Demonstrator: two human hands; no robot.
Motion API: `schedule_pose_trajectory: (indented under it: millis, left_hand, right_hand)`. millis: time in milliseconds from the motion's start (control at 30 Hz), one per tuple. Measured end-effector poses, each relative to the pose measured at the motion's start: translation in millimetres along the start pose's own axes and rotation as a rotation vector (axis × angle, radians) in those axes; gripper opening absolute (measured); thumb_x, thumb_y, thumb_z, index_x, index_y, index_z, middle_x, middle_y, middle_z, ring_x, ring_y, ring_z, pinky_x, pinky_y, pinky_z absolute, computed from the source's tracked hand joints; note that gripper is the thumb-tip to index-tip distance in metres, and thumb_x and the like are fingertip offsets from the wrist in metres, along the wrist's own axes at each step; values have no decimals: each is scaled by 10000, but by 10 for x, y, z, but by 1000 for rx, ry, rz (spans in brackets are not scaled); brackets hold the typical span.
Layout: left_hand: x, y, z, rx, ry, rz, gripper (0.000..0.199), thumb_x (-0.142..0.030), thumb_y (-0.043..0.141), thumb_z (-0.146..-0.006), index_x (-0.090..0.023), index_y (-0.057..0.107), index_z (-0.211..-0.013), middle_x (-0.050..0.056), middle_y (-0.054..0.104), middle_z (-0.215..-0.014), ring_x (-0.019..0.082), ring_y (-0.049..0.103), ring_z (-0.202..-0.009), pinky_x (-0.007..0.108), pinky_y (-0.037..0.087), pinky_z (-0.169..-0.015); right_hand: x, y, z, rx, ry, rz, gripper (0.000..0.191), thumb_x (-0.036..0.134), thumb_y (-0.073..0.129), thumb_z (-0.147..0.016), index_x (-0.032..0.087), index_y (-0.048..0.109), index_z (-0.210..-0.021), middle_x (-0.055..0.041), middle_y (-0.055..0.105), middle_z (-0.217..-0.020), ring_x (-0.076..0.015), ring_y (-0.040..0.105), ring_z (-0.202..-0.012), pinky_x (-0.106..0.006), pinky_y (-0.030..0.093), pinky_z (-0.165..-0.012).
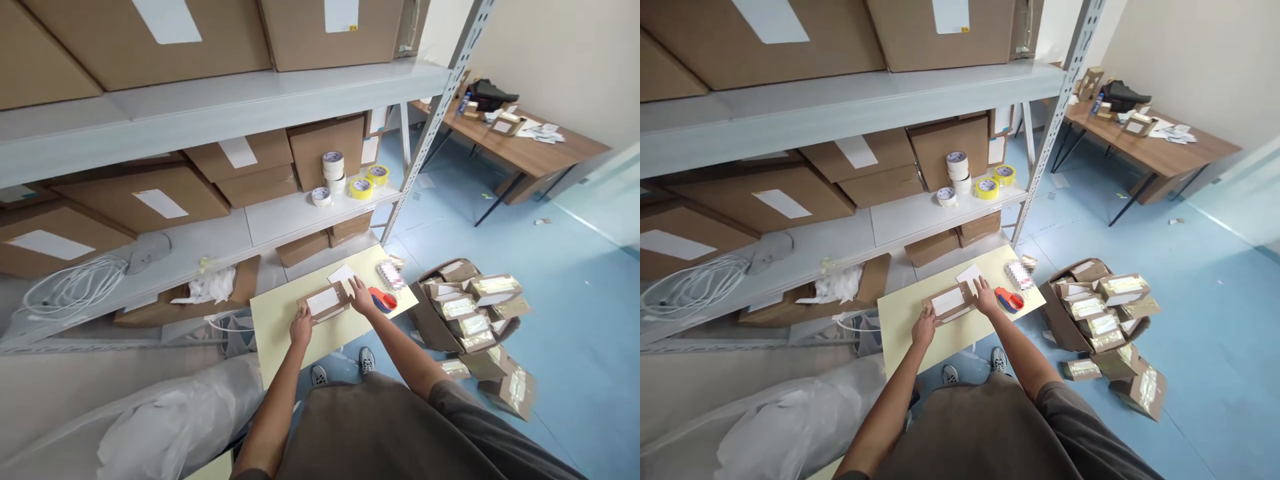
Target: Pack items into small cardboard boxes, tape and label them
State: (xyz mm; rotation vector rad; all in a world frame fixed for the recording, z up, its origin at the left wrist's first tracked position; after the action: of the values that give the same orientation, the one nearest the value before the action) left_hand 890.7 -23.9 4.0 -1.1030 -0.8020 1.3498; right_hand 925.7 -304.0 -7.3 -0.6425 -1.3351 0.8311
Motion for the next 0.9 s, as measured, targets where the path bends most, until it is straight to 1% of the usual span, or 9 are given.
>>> schedule_pose_trajectory:
  millis: [100,200,300,400,533,667,733,800,900]
  left_hand:
    - [35,1,-22,4,58,-71,526,-226,604,-1001,-256,546,-1523,151,532,-1583,285,559,-1411,347,563,-1011]
    - [58,-14,-28,17,111,-143,510,-238,583,-1017,-224,544,-1525,177,535,-1564,288,614,-1339,342,579,-965]
    - [75,-17,-3,44,152,-183,488,-257,533,-1042,-192,553,-1525,208,496,-1594,300,635,-1312,357,589,-950]
    - [73,-2,35,83,183,-180,488,-252,504,-1049,-233,559,-1533,169,464,-1642,297,606,-1364,355,590,-968]
    - [15,-13,34,132,184,-142,499,-240,478,-1052,-236,558,-1544,151,424,-1682,297,540,-1449,356,569,-1013]
    - [-54,-56,-13,223,88,-115,516,-260,476,-1049,-279,538,-1561,128,368,-1717,304,646,-1330,386,579,-978]
    - [-77,-72,-22,254,41,-99,531,-263,469,-1047,-304,519,-1573,107,324,-1738,300,699,-1244,393,584,-954]
    - [-94,-82,-16,255,18,-68,538,-261,481,-1041,-313,514,-1576,97,312,-1741,297,703,-1242,386,577,-959]
    - [-104,-90,6,239,10,-2,532,-256,537,-1027,-334,540,-1553,79,339,-1727,282,671,-1304,362,551,-1002]
  right_hand:
    - [-355,-197,126,-71,93,14,714,193,558,-946,218,386,-1638,-142,325,-1726,-332,308,-1564,-503,374,-1217]
    - [-762,-307,289,-110,236,31,674,188,601,-929,210,459,-1587,-157,387,-1687,-347,371,-1524,-482,422,-1170]
    - [-1115,-321,441,-149,338,31,596,192,637,-915,199,547,-1504,-168,480,-1605,-337,451,-1456,-432,449,-1122]
    - [-1353,-243,550,-112,363,-25,403,232,603,-946,213,660,-1344,-147,623,-1419,-288,571,-1301,-370,485,-1018]
    - [-1467,-37,583,10,327,-80,222,243,683,-876,215,745,-1087,-111,714,-1211,-269,638,-1138,-337,488,-907]
    - [-1472,177,505,146,394,-72,246,266,736,-836,191,731,-1070,-123,738,-1047,-285,665,-998,-366,479,-855]
    - [-1470,207,456,142,390,-72,236,304,706,-871,188,718,-1076,-116,738,-983,-273,674,-943,-355,478,-819]
    - [-1463,165,427,101,347,-80,217,331,649,-915,189,706,-1068,-114,736,-944,-256,678,-900,-335,475,-782]
    - [-1363,1,425,22,229,-130,256,364,556,-964,197,677,-1114,-140,737,-1062,-255,680,-917,-339,486,-775]
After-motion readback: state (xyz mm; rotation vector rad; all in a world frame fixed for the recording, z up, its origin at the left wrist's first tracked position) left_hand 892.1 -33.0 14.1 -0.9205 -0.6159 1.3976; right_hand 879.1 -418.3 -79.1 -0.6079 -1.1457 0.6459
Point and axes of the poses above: each hand's wrist, its own z-axis away from the middle knuckle, its own y-axis out of the palm, x = y × z, the point moved 2 cm from there along -z, towards the middle knuckle
